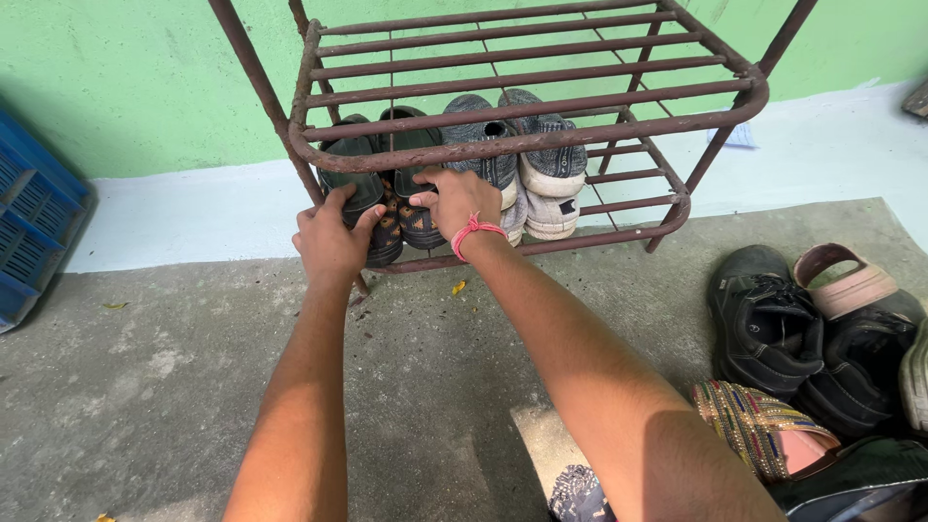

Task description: The person wipes several pairs of shoes with a cloth, including sneakers, flip-flops, and formal shoes, then places them on a metal shoe rack.

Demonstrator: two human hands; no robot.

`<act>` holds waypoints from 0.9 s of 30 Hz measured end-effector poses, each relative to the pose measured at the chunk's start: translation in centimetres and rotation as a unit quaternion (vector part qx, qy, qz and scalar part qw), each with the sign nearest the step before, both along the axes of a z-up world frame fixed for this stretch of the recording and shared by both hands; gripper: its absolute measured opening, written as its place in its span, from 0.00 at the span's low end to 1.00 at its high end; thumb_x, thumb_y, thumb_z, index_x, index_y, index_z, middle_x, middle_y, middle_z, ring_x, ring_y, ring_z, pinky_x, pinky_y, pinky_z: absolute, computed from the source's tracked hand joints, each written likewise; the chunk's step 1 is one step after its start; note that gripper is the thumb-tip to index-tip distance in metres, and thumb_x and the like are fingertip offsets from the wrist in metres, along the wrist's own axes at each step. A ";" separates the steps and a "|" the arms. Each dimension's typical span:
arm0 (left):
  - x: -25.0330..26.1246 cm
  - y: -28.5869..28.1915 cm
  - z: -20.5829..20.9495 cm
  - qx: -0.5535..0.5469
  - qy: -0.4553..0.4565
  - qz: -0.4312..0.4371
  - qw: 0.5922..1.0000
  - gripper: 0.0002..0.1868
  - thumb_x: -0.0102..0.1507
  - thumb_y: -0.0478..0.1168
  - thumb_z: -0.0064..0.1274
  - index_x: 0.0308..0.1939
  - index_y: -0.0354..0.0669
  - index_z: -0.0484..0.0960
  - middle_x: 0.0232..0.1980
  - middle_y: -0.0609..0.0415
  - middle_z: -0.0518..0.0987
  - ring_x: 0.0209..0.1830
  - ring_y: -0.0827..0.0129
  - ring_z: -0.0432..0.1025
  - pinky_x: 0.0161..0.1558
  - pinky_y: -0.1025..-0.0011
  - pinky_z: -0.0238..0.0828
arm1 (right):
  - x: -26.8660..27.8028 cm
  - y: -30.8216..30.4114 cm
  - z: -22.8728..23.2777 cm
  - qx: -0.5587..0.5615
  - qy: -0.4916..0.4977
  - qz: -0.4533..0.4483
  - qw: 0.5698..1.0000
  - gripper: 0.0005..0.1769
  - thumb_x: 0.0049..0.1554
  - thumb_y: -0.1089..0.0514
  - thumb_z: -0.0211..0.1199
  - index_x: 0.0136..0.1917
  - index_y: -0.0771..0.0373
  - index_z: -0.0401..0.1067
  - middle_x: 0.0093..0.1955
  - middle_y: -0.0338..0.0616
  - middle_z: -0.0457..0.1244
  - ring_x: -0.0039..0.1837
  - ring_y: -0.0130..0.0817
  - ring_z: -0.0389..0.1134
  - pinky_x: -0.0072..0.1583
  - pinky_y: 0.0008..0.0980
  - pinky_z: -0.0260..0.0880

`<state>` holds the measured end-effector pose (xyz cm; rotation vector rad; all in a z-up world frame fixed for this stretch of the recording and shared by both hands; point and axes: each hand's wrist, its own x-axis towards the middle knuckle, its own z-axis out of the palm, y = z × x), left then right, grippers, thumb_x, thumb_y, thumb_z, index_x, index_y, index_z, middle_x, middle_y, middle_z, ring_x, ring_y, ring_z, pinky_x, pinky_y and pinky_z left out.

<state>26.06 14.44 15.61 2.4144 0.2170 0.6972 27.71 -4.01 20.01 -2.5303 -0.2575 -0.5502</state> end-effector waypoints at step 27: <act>-12.3 -14.2 -1.1 0.131 -0.054 -0.018 0.990 0.29 0.57 0.39 0.58 0.62 0.33 0.73 0.74 0.24 0.57 0.81 0.32 0.39 0.74 0.36 0.40 | -9.9 -11.9 -4.1 -0.048 0.145 0.153 0.976 0.42 0.55 0.55 0.63 0.79 0.56 0.51 0.74 0.56 0.56 0.54 0.48 0.75 0.66 0.45 0.67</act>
